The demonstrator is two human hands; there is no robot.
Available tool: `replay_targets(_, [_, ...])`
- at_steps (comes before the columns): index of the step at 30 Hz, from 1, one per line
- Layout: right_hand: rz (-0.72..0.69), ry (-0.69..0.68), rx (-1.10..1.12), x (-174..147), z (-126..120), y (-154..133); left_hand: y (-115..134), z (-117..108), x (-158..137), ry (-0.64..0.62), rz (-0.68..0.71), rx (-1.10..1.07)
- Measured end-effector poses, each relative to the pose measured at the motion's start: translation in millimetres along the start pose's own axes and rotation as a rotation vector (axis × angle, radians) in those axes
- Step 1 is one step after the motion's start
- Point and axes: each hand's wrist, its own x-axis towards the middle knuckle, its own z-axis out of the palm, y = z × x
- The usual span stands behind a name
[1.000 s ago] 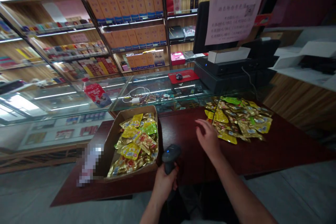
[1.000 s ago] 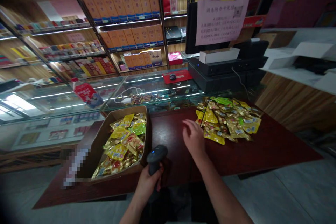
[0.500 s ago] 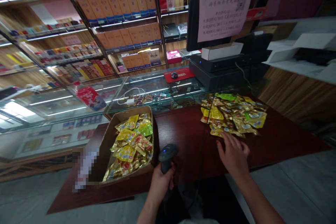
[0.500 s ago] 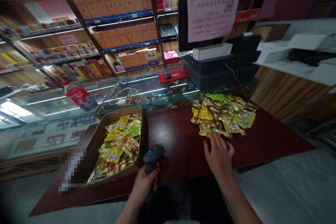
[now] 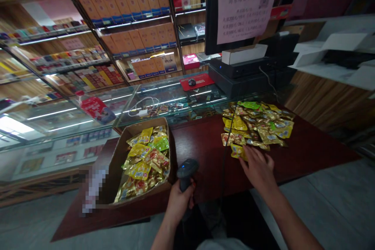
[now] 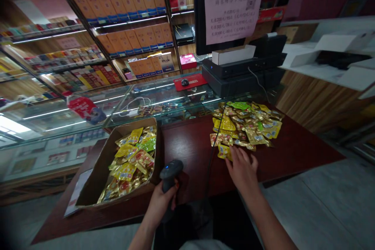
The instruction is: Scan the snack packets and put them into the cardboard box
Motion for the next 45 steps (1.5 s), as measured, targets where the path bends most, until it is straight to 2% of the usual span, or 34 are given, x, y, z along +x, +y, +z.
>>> replay_targets(4, [0.049,-0.124,0.063,6.3,-1.0,9.5,-1.4,-0.2,-0.5,0.009,0.010,-0.001])
replay_targets(8, [0.236,-0.192,0.418,13.0,-10.8,8.1,1.2,2.9,-7.7,0.032,0.004,0.013])
replay_targets(10, [0.347,-0.179,0.653,19.3,-14.9,-8.6,7.3,5.8,-15.2,0.032,0.003,0.023])
replay_targets(12, [0.395,-0.168,0.893,26.9,-13.7,-35.6,17.0,9.0,-24.0,0.029,0.017,0.030])
replay_targets(15, [0.461,-0.219,1.210,36.5,0.6,-82.6,32.6,12.8,-34.7,0.038,0.058,0.053])
replay_targets(18, [0.534,-0.239,1.371,39.3,21.5,-119.3,41.2,13.4,-38.3,0.068,0.078,0.061])
replay_targets(23, [0.445,-0.164,1.258,30.5,38.0,-140.9,42.0,9.9,-37.2,0.079,0.076,0.037])
replay_targets(36, [0.384,-0.233,1.096,26.5,35.8,-139.2,48.7,12.3,-38.3,0.022,0.077,-0.028])
replay_targets(42, [0.369,-0.210,1.183,27.4,32.3,-141.1,47.7,10.9,-37.3,0.051,0.090,-0.017])
replay_targets(45, [0.411,-0.159,1.174,30.8,37.2,-133.8,39.1,10.4,-30.1,0.057,0.071,-0.046])
